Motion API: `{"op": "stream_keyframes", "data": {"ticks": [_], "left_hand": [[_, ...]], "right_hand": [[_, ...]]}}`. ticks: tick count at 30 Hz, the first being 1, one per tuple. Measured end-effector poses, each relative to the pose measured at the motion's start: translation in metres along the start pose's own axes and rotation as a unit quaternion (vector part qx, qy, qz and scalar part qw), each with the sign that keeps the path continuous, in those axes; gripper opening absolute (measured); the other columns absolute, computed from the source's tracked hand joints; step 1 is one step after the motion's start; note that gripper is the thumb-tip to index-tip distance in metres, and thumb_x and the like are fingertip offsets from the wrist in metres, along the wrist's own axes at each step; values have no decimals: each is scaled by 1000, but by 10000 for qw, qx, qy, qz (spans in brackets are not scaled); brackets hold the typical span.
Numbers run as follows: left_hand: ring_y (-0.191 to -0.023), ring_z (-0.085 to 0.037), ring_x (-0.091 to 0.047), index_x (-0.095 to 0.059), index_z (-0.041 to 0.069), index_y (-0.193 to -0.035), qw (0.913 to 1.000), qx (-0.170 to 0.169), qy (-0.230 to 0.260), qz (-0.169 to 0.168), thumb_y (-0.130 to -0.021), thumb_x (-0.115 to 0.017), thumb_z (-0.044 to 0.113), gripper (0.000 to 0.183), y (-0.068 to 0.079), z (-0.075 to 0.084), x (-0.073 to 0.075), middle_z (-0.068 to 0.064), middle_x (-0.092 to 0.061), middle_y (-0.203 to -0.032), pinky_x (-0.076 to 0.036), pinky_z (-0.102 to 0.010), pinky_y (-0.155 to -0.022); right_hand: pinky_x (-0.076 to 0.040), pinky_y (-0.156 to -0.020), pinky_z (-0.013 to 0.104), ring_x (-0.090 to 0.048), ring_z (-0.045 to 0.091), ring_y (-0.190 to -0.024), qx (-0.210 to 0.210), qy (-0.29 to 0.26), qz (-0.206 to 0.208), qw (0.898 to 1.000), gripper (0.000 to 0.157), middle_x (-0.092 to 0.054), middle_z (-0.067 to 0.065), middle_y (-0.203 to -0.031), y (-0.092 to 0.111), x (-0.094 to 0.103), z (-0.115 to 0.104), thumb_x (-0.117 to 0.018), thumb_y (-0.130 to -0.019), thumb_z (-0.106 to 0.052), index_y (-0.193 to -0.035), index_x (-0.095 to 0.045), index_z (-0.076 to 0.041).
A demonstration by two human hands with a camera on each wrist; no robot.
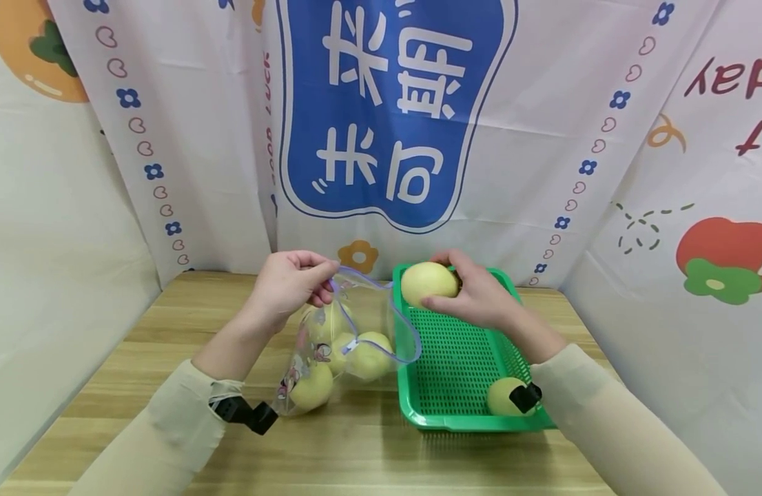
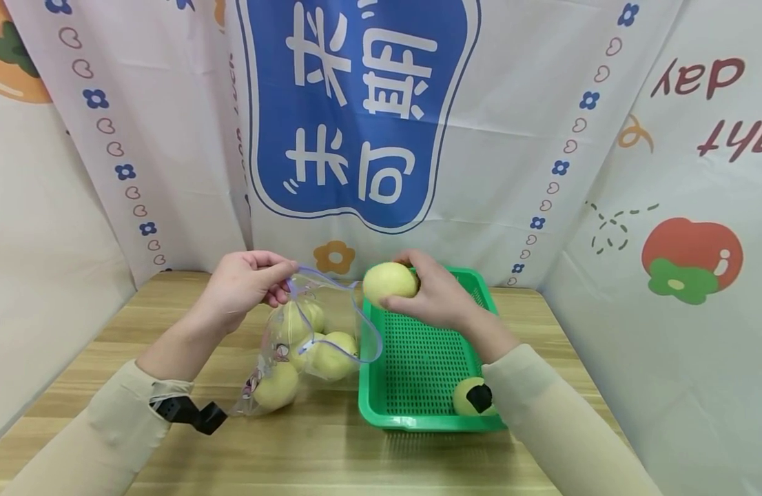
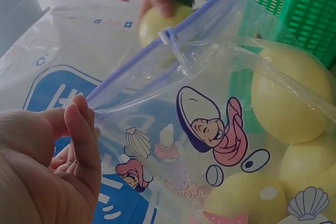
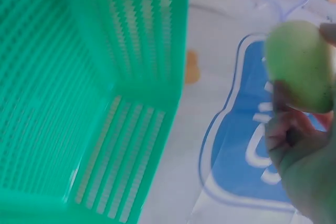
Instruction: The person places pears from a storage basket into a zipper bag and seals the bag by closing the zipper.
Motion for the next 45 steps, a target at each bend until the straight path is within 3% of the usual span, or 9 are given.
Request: {"op": "stream_keyframes", "data": {"ticks": [3, 6, 12, 18, 27, 33, 39, 45], "left_hand": [[-62, -8, -69, -75, -8, -119, 10000, -1, -7, 4, -107, -73, 20, 31, 0, 0, 0, 0, -72, -75, -64, -20, -62], [-62, -8, -69, -76, -7, -118, 10000, -4, -28, 5, -107, -73, 21, 31, 1, 1, 1, 0, -72, -76, -64, -21, -62], [-62, -8, -69, -75, -8, -119, 10000, -2, -33, -10, -107, -74, 21, 32, 1, 0, 0, 0, -72, -75, -64, -21, -62], [-61, -7, -69, -75, -9, -118, 10000, -28, 18, -35, -106, -74, 20, 31, -1, 0, 0, 1, -73, -74, -64, -21, -61], [-61, -8, -69, -75, -9, -116, 10000, -32, -27, -73, -106, -74, 19, 30, -2, -2, -1, 0, -74, -75, -63, -20, -60], [-61, -8, -69, -76, -8, -115, 9999, -6, -120, -63, -106, -75, 20, 30, -2, -3, -1, -1, -74, -76, -63, -20, -59], [-61, -8, -69, -76, -8, -116, 9999, -13, -136, -60, -106, -75, 20, 30, -2, -3, -1, -1, -74, -76, -62, -20, -59], [-61, -8, -68, -76, -7, -114, 9999, -6, -90, -60, -106, -75, 19, 28, -2, -3, -2, -1, -74, -77, -62, -20, -59]], "right_hand": [[-63, -79, 39, -68, 28, -95, 215, -620, 114, 9978, 62, -61, 16, -135, -1, -3, -18, -86, -93, -22, -145, -53, -11], [-65, -81, 39, -69, 30, -99, 431, -987, -95, 9941, 63, -58, 16, -142, -2, -11, -35, -86, -93, -17, -148, -54, -11], [-66, -84, 34, -68, 21, -101, 947, -684, -581, 9915, 68, -56, 12, -145, -3, -30, -59, -87, -95, -18, -155, -53, -12], [-66, -86, 33, -70, 14, -91, 972, -490, -439, 9931, 51, -62, 9, -145, -4, -28, -65, -76, -104, -14, -151, -58, -11], [-62, -89, 38, -67, 17, -100, 287, 144, -487, 9983, 40, -65, 8, -146, -6, -6, -30, -70, -108, -22, -146, -62, -12], [-63, -96, 43, -72, 21, -109, -240, 705, -841, 9937, 38, -70, 9, -142, -3, 3, 3, -69, -109, -27, -142, -65, -10], [-63, -104, 52, -74, 32, -119, -658, 1311, -1618, 9759, 38, -74, 14, -135, 4, 7, 29, -70, -107, -31, -137, -69, -7], [-57, -113, 58, -66, 37, -133, -1192, 1624, -2613, 9440, 47, -71, 15, -140, 18, 3, 50, -74, -104, -39, -139, -69, -7]]}}
Point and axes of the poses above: each hand's wrist, its own y-axis away from the middle knuckle, its own x-axis out of the back of the hand, z = x × y, the point moved 4 cm from there along -y, towards the middle knuckle
